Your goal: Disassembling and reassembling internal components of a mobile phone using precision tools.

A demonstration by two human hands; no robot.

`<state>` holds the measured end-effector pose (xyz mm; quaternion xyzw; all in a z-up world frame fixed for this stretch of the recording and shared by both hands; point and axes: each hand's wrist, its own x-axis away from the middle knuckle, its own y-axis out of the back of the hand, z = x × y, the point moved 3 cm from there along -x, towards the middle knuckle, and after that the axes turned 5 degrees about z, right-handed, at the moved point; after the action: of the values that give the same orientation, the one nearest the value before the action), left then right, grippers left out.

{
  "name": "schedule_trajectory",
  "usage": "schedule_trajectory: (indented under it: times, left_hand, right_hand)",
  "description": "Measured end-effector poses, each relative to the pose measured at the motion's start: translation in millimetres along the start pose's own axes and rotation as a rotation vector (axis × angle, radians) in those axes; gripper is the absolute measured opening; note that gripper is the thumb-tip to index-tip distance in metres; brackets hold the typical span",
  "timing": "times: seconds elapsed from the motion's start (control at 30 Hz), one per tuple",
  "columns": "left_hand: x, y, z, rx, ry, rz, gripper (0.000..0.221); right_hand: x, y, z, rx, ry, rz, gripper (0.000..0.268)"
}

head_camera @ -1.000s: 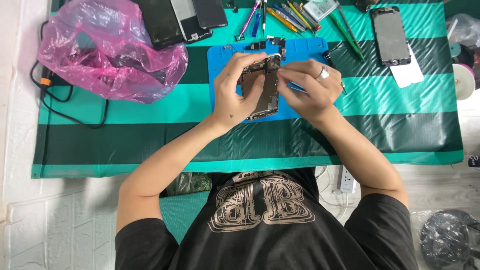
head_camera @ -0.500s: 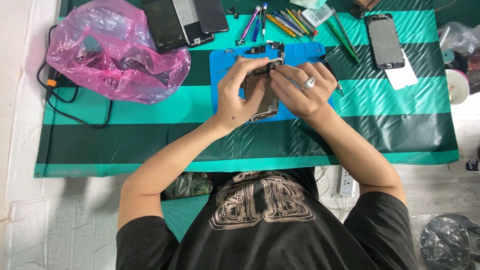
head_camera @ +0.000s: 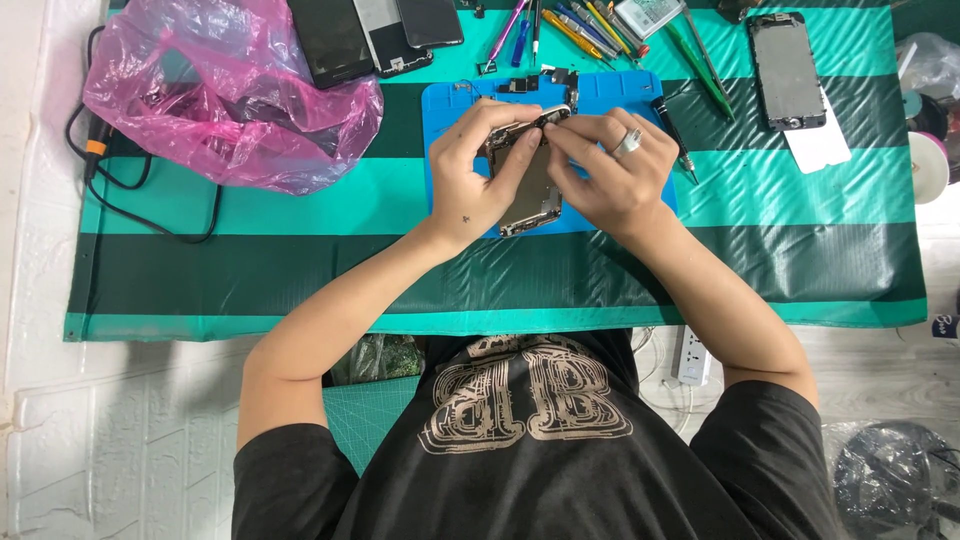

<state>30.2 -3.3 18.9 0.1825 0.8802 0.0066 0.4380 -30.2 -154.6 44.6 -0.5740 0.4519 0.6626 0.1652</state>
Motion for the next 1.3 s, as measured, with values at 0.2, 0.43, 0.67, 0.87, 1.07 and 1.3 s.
schedule_trajectory:
  times: [0.2,0.43,0.67,0.87,1.07,1.3]
  left_hand:
    - [0,0,-8,-0.055,0.04,0.053,0.015]
    - [0,0,-7,-0.052,0.036,0.042,0.01]
    - [-2,2,-9,-0.052,0.037,0.038,0.01]
    - [-2,2,-10,-0.053,0.062,0.046,0.011]
    - [-4,4,-10,-0.028,0.119,0.035,0.012]
    - [-9,4,-5,0.026,0.006,-0.051,0.017]
  right_hand:
    - [3,3,-3,-0.138,-0.054,0.068,0.006]
    - [17,1,-11,-0.064,-0.089,0.088,0.009]
    - [17,5,-16,0.057,-0.05,0.177,0.006]
    - [13,9,-17,0.039,-0.04,0.167,0.004]
    - [10,9,-16,-0.022,-0.025,0.143,0.008]
    - [-5,13,-10,0.055,0.104,0.07,0.009]
